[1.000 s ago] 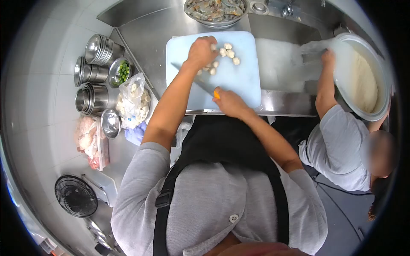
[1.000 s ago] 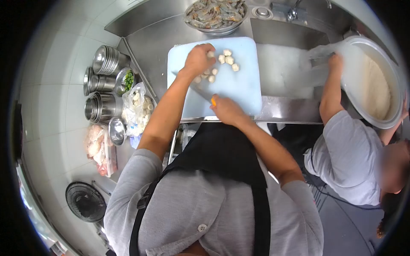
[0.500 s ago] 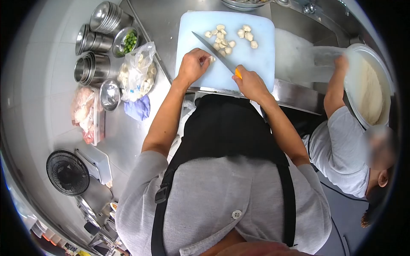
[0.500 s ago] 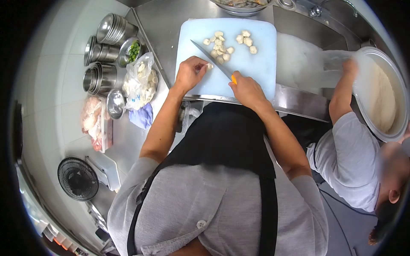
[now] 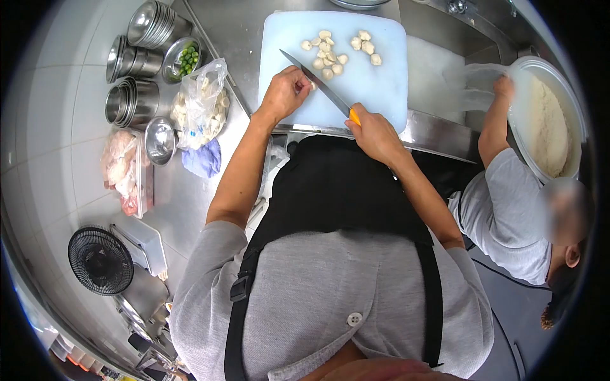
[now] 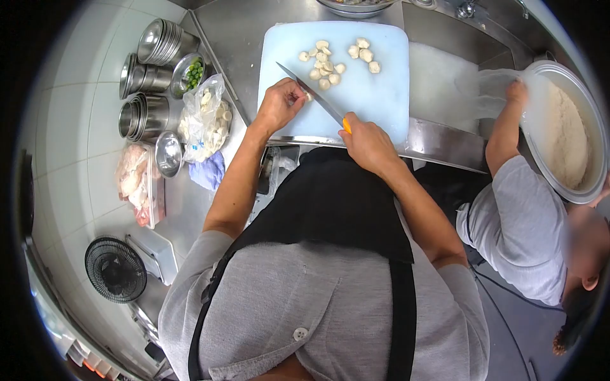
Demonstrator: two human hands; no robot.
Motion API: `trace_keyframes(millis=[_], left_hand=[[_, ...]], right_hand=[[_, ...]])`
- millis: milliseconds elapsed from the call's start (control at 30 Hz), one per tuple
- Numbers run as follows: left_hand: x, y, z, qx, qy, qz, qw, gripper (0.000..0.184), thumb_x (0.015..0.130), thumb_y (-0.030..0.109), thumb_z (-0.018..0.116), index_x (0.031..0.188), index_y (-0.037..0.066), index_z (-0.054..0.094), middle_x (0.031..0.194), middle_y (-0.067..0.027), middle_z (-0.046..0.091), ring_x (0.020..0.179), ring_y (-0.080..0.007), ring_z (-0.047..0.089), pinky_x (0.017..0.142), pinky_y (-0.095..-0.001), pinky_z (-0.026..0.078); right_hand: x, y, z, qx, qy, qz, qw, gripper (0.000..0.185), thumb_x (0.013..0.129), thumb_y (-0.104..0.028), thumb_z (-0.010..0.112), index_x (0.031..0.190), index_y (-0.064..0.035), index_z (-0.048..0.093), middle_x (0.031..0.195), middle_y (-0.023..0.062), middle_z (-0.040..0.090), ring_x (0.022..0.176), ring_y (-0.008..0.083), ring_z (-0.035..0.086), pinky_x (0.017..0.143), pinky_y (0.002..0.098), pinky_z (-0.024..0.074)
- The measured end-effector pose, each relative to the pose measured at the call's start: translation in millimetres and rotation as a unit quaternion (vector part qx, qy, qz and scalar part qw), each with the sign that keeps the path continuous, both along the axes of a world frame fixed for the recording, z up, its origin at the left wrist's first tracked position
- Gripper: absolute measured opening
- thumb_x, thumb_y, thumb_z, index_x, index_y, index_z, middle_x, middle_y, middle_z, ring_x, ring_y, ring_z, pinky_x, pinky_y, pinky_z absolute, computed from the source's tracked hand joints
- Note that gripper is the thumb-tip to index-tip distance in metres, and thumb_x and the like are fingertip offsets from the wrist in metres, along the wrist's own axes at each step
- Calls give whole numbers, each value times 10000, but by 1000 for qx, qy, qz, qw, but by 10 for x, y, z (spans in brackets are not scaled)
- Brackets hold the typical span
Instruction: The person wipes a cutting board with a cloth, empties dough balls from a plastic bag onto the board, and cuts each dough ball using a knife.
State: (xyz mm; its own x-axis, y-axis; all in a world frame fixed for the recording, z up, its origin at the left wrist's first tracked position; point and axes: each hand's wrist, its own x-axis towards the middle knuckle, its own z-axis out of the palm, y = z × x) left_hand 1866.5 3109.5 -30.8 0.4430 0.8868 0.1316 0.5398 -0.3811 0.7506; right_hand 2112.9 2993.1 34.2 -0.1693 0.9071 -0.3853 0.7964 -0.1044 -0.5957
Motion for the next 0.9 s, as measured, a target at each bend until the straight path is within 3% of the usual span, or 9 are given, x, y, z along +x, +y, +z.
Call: trace_keyframes(millis=[67,300,533,633,733,833,900], left_hand=[[-3,-10,22,-4,4,1,1000,91,861,-44,777,867,-33,687,915,-114,697,795,-223,729,723,-325,611],[-19,23,-53,-17,-21,2,1000,82,874,-55,766,883,-31,688,957,-119,709,824,-225,731,741,-321,617],[-63,2,-95,-6,-22,13,1000,64,899,-47,767,925,-28,711,988,-130,721,835,-225,734,746,-321,626],[35,-66,-113,36,-74,53,995,35,917,12,761,936,-4,736,911,-147,706,760,-264,708,685,-360,579],[130,-39,-11,158,-81,128,976,55,954,22,727,996,8,761,941,-153,717,782,-280,717,673,-362,586],[308,143,270,137,-112,236,955,83,937,53,739,1010,25,769,980,-157,730,884,-312,723,757,-398,593],[527,415,249,178,-55,131,974,122,906,64,752,1023,39,774,1014,-146,741,961,-329,712,819,-425,583]], right_hand=[[-28,32,77,-36,-7,1,999,287,1063,-277,602,1176,-18,550,931,300,716,920,517,687,822,613,506],[-104,95,2,-36,-3,6,999,302,1067,-271,587,1186,3,545,946,313,719,928,522,691,839,614,514],[-380,394,-466,10,45,14,999,320,1068,-269,587,1178,29,543,944,320,718,915,522,694,836,600,526],[-284,534,-415,44,45,21,998,324,1066,-272,594,1175,30,547,940,311,722,905,516,695,824,595,526],[-139,595,-159,45,46,-8,998,324,1062,-274,604,1166,28,553,929,309,719,895,515,690,814,596,520],[-42,456,-44,30,47,4,998,325,1053,-275,619,1155,27,559,928,315,711,900,522,681,818,598,515],[-104,347,-121,18,64,21,998,325,1046,-273,626,1164,23,563,949,313,712,941,523,677,844,609,509]])
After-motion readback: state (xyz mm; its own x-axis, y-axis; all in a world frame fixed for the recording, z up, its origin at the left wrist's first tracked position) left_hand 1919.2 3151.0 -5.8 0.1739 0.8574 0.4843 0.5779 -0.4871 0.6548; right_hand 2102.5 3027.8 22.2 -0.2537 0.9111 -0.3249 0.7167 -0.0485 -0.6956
